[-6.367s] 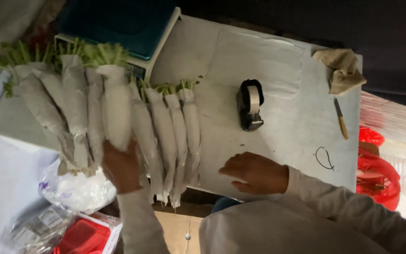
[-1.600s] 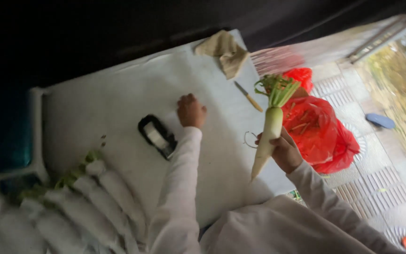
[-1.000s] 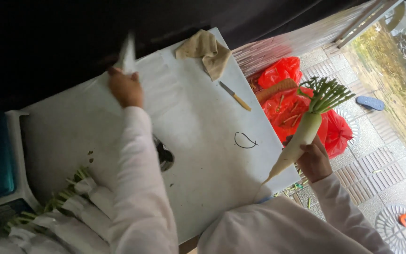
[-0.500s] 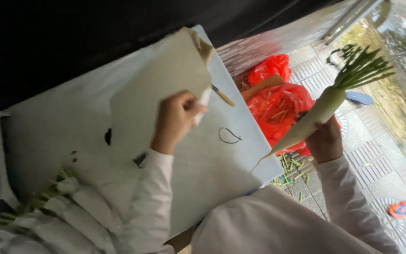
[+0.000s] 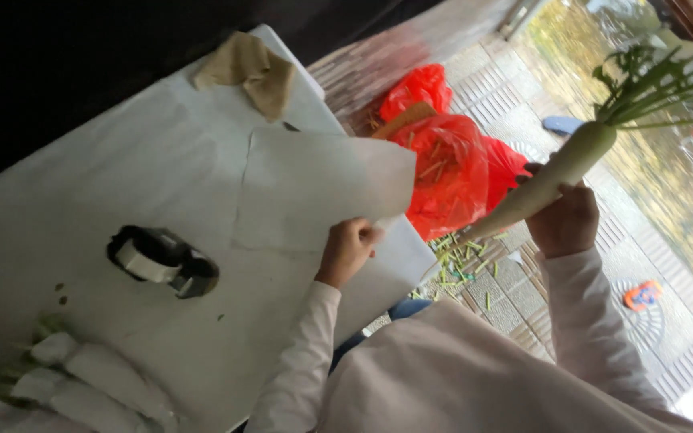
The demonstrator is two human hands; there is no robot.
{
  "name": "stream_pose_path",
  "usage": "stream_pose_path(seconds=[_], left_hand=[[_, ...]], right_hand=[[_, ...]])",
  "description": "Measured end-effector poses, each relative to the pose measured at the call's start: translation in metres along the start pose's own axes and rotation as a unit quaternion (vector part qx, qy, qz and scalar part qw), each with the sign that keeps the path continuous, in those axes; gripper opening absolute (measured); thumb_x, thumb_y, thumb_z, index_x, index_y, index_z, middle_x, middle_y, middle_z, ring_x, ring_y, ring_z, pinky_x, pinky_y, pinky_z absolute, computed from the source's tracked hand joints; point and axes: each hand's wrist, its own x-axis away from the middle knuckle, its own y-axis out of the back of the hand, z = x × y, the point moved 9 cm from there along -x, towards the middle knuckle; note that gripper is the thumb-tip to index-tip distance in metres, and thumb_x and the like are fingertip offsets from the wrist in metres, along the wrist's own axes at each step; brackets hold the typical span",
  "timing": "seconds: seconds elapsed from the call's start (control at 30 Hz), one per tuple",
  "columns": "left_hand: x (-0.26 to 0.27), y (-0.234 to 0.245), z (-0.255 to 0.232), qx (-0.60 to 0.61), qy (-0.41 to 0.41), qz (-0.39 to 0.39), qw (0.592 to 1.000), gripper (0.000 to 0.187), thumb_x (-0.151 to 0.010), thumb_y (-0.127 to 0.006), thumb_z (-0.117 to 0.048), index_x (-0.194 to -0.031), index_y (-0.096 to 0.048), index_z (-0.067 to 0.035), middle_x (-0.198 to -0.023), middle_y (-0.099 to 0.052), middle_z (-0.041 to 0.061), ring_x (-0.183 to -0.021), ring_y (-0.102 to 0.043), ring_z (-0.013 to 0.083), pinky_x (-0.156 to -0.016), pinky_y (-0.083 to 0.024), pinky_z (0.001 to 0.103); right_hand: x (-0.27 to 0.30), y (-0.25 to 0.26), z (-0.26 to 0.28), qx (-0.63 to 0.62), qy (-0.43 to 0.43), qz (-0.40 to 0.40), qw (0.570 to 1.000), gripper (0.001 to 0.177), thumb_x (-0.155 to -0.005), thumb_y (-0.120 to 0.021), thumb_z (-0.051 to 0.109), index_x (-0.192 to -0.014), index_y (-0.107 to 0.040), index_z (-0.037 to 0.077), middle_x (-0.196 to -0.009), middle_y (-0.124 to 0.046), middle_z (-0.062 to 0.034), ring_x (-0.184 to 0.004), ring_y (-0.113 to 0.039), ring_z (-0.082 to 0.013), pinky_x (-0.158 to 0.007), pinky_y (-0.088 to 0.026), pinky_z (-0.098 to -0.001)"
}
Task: Wrapping individual radishes in white paper and securing the packaging with adhesive tape.
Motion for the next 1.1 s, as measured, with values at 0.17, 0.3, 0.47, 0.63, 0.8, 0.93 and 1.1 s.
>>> stream_pose_path(seconds=[0.17, 0.3, 0.47, 0.63, 0.8, 0.93, 1.1], left_hand=[[-0.013, -0.004, 0.058, -0.109, -0.034, -0.055, 0.992, 0.053, -0.074, -0.088, -0.039, -0.111, -0.064, -0.009, -0.102, -0.066, 0.015, -0.097, -0.062, 0.0373, -0.085, -0.048, 0.047], [0.009, 0.118, 0.095, -0.36, 0.14, -0.279, 0.879, 0.107, -0.076, -0.083, -0.064, -0.154, -0.042, -0.003, -0.144, -0.054, 0.027, -0.123, -0.053, 0.0457, -0.095, -0.045, 0.057], [0.043, 0.153, 0.141, -0.204, 0.306, -0.277, 0.888, 0.105, -0.07, -0.095, -0.035, -0.149, -0.035, -0.002, -0.135, -0.043, 0.031, -0.111, -0.063, 0.0573, -0.085, -0.058, 0.065], [0.038, 0.136, 0.194, -0.271, 0.275, -0.297, 0.873, 0.054, -0.074, -0.089, -0.04, -0.108, -0.062, -0.01, -0.093, -0.073, 0.012, -0.089, -0.074, 0.0371, -0.074, -0.058, 0.05], [0.063, 0.145, 0.151, -0.251, 0.312, -0.276, 0.874, 0.02, -0.087, -0.072, -0.027, -0.101, -0.076, -0.013, -0.111, -0.067, 0.012, -0.1, -0.072, 0.0354, -0.082, -0.06, 0.054], [0.085, 0.126, 0.189, -0.038, 0.266, -0.329, 0.905, 0.026, -0.081, -0.071, -0.01, -0.105, -0.06, -0.009, -0.099, -0.063, 0.01, -0.098, -0.07, 0.0357, -0.085, -0.055, 0.052], [0.113, 0.107, 0.132, 0.281, 0.167, -0.34, 0.882, 0.073, -0.071, -0.091, -0.007, -0.13, -0.05, 0.008, -0.111, -0.065, 0.025, -0.111, -0.064, 0.0349, -0.093, -0.052, 0.048]], right_hand=[[0.005, 0.0, 0.026, -0.038, 0.017, -0.012, 0.999, 0.044, -0.086, -0.059, 0.015, -0.127, -0.066, -0.001, -0.117, -0.07, -0.026, -0.102, -0.069, -0.0403, -0.092, -0.055, -0.0542], [0.004, -0.004, 0.028, -0.059, 0.01, -0.008, 0.998, 0.045, -0.082, -0.055, 0.022, -0.113, -0.064, -0.009, -0.113, -0.068, -0.024, -0.096, -0.066, -0.0375, -0.094, -0.051, -0.0514], [-0.018, 0.011, -0.014, -0.095, -0.029, -0.011, 0.995, 0.045, -0.087, -0.058, 0.027, -0.12, -0.07, -0.001, -0.122, -0.071, -0.0251, -0.114, -0.071, -0.04, -0.111, -0.048, -0.0566], [-0.034, -0.006, -0.092, -0.057, -0.123, 0.016, 0.991, 0.035, -0.096, -0.057, 0.029, -0.118, -0.072, 0.006, -0.12, -0.074, -0.018, -0.114, -0.07, -0.0357, -0.107, -0.049, -0.0593], [-0.023, 0.024, -0.187, 0.033, -0.216, -0.128, 0.967, 0.02, -0.091, -0.069, 0.027, -0.106, -0.074, 0.014, -0.101, -0.075, -0.0061, -0.095, -0.072, -0.0308, -0.092, -0.054, -0.0578], [-0.006, 0.001, -0.24, 0.09, -0.253, -0.171, 0.948, 0.026, -0.085, -0.075, 0.013, -0.11, -0.068, 0.012, -0.104, -0.065, -0.0064, -0.103, -0.066, -0.0344, -0.1, -0.05, -0.0652], [-0.002, -0.032, -0.284, 0.126, -0.281, -0.148, 0.94, 0.035, -0.088, -0.076, 0.011, -0.121, -0.063, 0.01, -0.111, -0.062, -0.0088, -0.106, -0.066, -0.036, -0.096, -0.054, -0.068]])
